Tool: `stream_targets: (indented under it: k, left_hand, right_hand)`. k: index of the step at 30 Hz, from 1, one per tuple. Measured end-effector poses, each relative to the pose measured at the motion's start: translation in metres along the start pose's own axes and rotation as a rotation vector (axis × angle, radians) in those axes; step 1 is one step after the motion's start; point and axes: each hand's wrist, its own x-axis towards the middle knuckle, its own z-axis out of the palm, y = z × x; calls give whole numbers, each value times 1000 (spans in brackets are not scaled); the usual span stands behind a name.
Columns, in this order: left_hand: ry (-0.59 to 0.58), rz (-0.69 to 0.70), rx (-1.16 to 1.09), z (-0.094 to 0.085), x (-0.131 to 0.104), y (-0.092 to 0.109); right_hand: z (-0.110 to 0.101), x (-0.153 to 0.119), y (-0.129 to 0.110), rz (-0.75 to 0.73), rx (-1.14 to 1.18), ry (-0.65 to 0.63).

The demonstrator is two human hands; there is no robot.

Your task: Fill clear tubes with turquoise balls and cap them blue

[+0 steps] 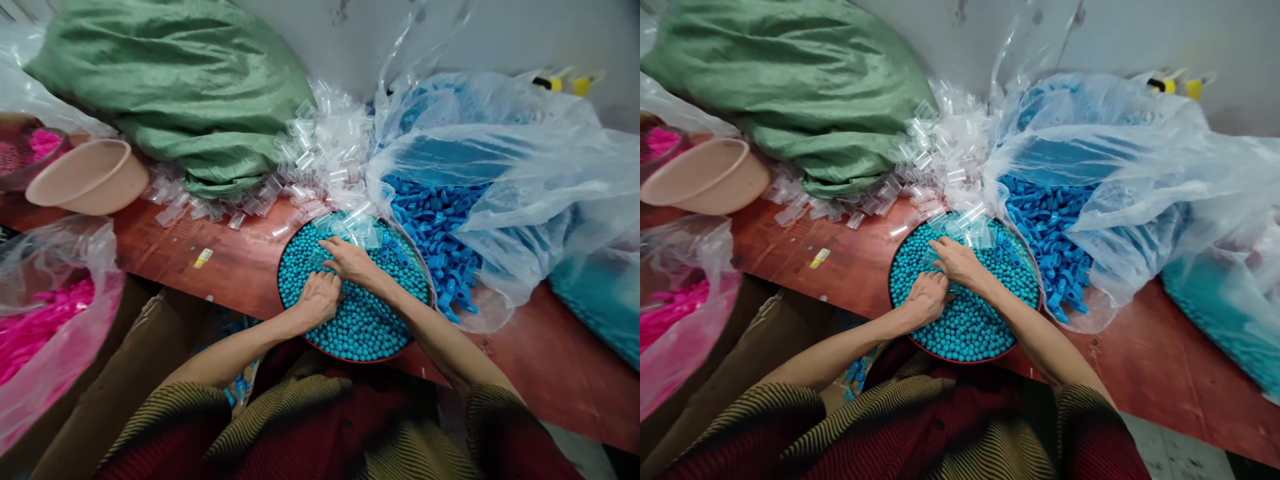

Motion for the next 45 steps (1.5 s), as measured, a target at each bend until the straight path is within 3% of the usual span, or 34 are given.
stream_targets:
  k: [3, 6, 9, 13, 17, 22, 27, 33, 38, 42, 45]
  left_hand:
    - [12, -13, -23, 2, 1, -1]
    - [-10, -40, -59, 0, 3, -3]
    - [86, -71, -135, 0, 1, -7]
    - [218, -62, -250, 5, -1, -10]
    - [238, 6, -348, 10, 4, -11]
    - [214, 54, -417, 16, 16, -14]
    - [151, 26, -402, 11, 23, -17]
    - [-46, 42, -233, -8, 31, -11]
    - [65, 73, -223, 0, 25, -9]
    - [237, 113, -156, 8, 20, -12]
    - [262, 235, -118, 10, 23, -16]
  right_hand:
    - [2, 29, -5, -30, -90, -210]
    - [8, 38, 5, -21, -48, -246]
    - [12, 23, 24, 47, 147, -131]
    - [14, -16, 41, 194, 498, 78]
    - [20, -44, 40, 244, 623, 240]
    - [35, -54, 31, 297, 799, 266]
    - [24, -65, 22, 177, 313, 223]
    - [2, -43, 24, 356, -170, 197]
    - [10, -15, 37, 355, -249, 117]
    - [7, -28, 40, 297, -260, 152]
    - [7, -45, 38, 195, -189, 110]
